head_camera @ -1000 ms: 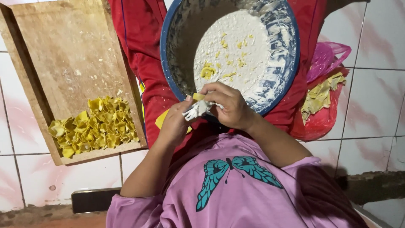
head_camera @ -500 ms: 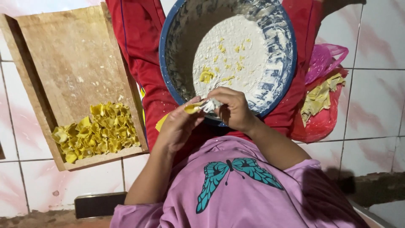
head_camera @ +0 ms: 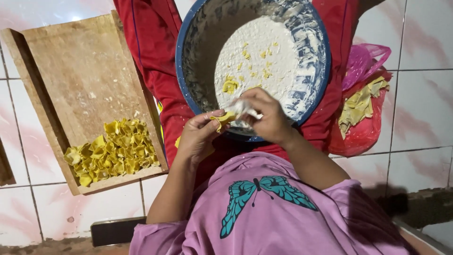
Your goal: Manually filling small yellow dough wrappers with a white mixture using a fork and folding them into dumplings.
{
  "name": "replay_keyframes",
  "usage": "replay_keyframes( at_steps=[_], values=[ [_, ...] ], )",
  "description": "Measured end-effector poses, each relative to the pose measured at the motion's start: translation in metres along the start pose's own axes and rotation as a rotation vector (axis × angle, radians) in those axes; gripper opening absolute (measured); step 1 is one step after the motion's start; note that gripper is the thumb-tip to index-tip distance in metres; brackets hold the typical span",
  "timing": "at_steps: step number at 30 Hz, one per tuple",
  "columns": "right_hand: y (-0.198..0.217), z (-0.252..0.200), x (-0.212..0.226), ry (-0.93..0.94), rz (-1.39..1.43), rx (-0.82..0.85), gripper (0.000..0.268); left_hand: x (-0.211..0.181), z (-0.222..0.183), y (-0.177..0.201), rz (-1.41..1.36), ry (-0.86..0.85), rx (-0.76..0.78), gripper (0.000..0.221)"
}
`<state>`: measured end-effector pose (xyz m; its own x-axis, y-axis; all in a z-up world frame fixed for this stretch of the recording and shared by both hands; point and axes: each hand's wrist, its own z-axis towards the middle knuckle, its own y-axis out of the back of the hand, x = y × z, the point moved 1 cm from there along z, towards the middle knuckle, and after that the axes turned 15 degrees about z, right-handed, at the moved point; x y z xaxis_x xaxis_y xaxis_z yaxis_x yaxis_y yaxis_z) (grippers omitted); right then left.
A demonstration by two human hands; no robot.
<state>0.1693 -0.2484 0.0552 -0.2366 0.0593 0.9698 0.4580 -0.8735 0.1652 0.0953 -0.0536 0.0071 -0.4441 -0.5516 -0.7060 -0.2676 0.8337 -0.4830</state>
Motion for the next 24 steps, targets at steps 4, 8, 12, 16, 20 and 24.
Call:
replay_keyframes(
  at_steps=[4, 8, 12, 16, 20, 24],
  values=[
    [0.0, -0.005, 0.012, -0.313, 0.354, -0.121, 0.01, 0.008, -0.002, 0.0, -0.027, 0.021, -0.011, 0.031],
    [-0.005, -0.004, 0.014, -0.338, 0.401, -0.147, 0.006, 0.005, -0.005, -0.007, 0.135, -0.027, -0.062, 0.028],
    [-0.011, -0.007, 0.016, -0.305, 0.296, -0.169, 0.006, -0.011, -0.017, -0.026, 0.344, -0.162, -0.141, 0.025],
    [-0.021, -0.005, 0.028, -0.171, 0.161, -0.145, 0.013, -0.003, -0.016, -0.028, 0.643, -0.532, -0.19, 0.029],
    [-0.029, -0.001, 0.025, -0.05, -0.038, -0.172, 0.023, 0.001, -0.025, -0.036, 0.768, -0.678, -0.266, 0.031],
    [-0.031, -0.003, 0.015, 0.01, -0.129, -0.161, 0.014, 0.013, -0.024, -0.031, 0.837, -0.674, -0.326, 0.03]
  ],
)
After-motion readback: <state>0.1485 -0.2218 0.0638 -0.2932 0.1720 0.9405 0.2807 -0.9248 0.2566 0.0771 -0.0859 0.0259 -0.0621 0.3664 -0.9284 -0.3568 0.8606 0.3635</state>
